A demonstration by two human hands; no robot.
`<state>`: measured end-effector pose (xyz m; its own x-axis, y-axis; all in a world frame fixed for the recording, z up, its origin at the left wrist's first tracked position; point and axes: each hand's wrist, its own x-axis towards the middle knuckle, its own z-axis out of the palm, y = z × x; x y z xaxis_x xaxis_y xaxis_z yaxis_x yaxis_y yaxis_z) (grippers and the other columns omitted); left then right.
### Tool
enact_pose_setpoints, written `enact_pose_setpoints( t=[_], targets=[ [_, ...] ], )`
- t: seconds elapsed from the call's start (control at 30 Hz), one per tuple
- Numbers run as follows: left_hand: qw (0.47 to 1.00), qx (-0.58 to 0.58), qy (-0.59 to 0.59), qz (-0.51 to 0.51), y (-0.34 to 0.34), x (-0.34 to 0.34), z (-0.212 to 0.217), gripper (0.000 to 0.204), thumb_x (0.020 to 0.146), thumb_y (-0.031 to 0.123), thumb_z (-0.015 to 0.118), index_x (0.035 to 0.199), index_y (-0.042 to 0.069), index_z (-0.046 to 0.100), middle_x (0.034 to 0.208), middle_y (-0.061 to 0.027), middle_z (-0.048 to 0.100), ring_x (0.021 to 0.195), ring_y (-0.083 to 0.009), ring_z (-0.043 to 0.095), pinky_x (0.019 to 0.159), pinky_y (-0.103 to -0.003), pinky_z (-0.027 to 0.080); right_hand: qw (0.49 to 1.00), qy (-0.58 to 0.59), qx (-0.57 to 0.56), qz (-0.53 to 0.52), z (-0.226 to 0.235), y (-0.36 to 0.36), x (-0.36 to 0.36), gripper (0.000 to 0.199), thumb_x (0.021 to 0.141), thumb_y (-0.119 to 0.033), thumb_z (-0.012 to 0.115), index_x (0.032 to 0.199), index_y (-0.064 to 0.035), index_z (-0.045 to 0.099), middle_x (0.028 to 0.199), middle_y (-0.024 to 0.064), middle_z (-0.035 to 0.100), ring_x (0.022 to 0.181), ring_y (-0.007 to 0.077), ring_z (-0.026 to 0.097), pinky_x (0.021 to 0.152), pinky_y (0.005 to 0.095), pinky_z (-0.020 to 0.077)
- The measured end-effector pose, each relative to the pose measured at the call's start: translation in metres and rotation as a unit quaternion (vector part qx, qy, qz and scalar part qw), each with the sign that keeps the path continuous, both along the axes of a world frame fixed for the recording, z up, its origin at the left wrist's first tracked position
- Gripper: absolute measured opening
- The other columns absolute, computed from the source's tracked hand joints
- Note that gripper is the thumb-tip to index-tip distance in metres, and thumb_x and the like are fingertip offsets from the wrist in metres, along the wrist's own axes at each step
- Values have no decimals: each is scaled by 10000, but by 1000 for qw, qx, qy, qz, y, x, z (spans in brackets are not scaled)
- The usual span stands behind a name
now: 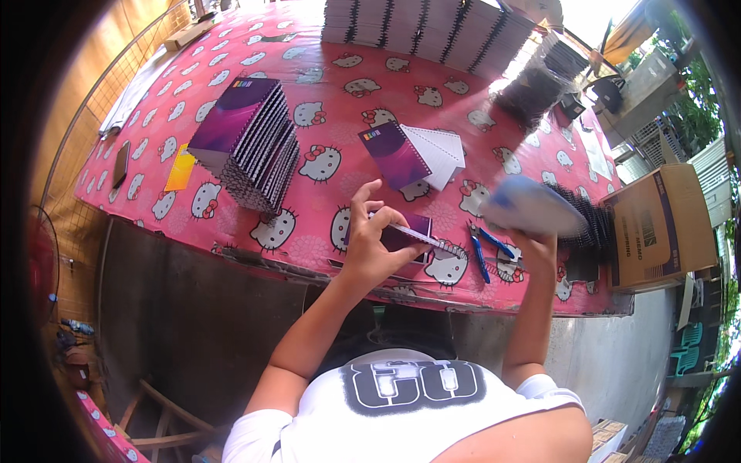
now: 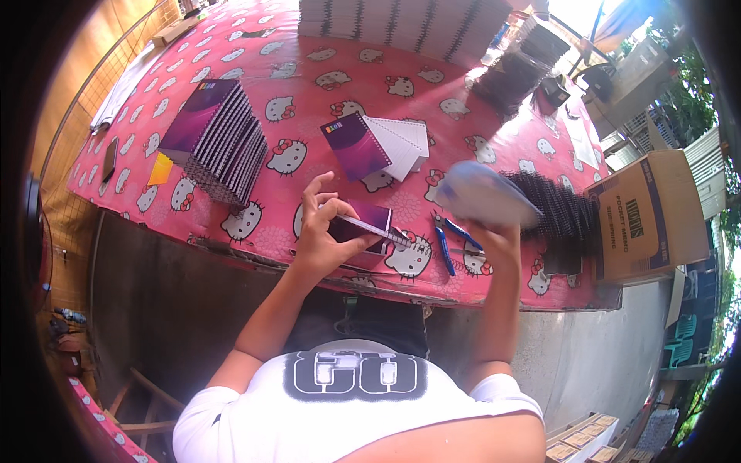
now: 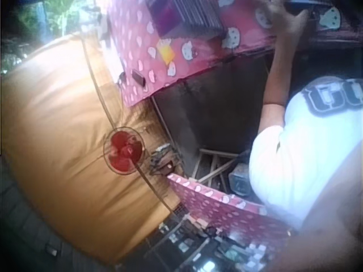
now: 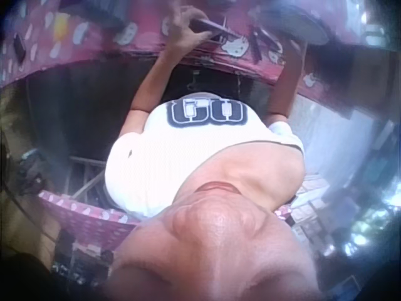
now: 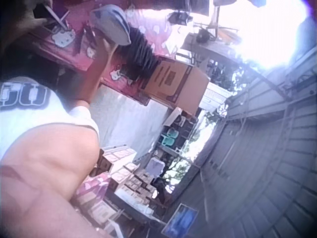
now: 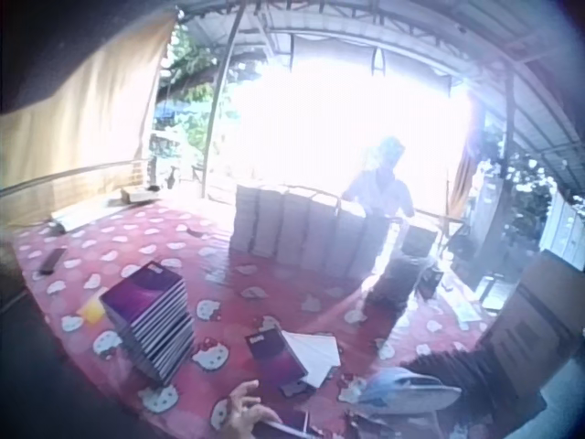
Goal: The person manually assembles spiral notebooks by inserting a wire coil into the pre-punched holes of a stack of paper and covers, and then uses a pair of pliers to bend the ends of the wire to secure it.
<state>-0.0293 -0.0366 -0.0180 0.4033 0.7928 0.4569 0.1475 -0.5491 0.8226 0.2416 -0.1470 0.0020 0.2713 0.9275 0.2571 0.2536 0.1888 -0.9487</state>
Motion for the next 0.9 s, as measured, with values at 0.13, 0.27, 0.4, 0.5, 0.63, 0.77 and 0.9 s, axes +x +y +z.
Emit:
enact_pose_setpoints(
  t=[0.13,0.27,0.4,0.5,0.63,0.77,0.9],
  targets=[
    [998,-35,2,-51,11,2,1,397,579,221,917,801,81,619,1323,-157,426,1133,-272,514,883,-419,482,983,-156,-78,61,0,32,-23,502,709,-34,785,1178,-16,608,1013,58,674,900,118,625,810,295,536],
    [996,-70,23,-48,12,1,3,392,574,231,920,785,84,625,1277,-130,470,1098,-231,562,845,-361,496,990,53,-79,105,8,35,-20,353,733,3,736,1064,20,614,964,68,667,859,95,611,721,266,530],
    [998,-37,-3,-50,17,2,9,391,615,170,898,887,88,629,1272,-117,472,1020,-200,595,851,-334,502,992,-22,-90,89,9,44,-26,312,745,40,676,1049,10,607,922,63,669,814,91,619,677,233,514],
    [985,-120,-92,-87,16,-2,-6,366,699,61,834,992,67,614,1278,-100,485,993,-164,602,859,-308,504,993,40,-8,109,-10,46,-38,286,725,32,678,1000,-5,610,879,58,665,787,86,613,650,210,493],
    [924,-236,-265,-143,22,-9,-27,373,781,-74,726,1122,24,609,1169,-63,597,958,-120,611,862,-265,501,984,120,-49,119,0,44,-37,294,713,56,696,992,-8,627,886,58,666,810,80,611,651,220,495],
    [942,-238,-204,-124,21,-24,-31,419,800,-111,688,1190,29,628,1029,-38,666,973,-102,616,823,-227,511,988,-139,-64,25,7,62,-57,318,711,76,693,1012,-9,638,907,57,670,842,87,621,684,263,533],
    [920,-243,-252,-177,25,-26,-27,347,807,-96,691,1126,31,645,1022,-27,653,877,-70,599,724,-193,518,992,25,25,-119,17,47,-31,379,713,52,697,1078,-18,622,943,80,682,863,148,648,700,291,540]
  ],
)
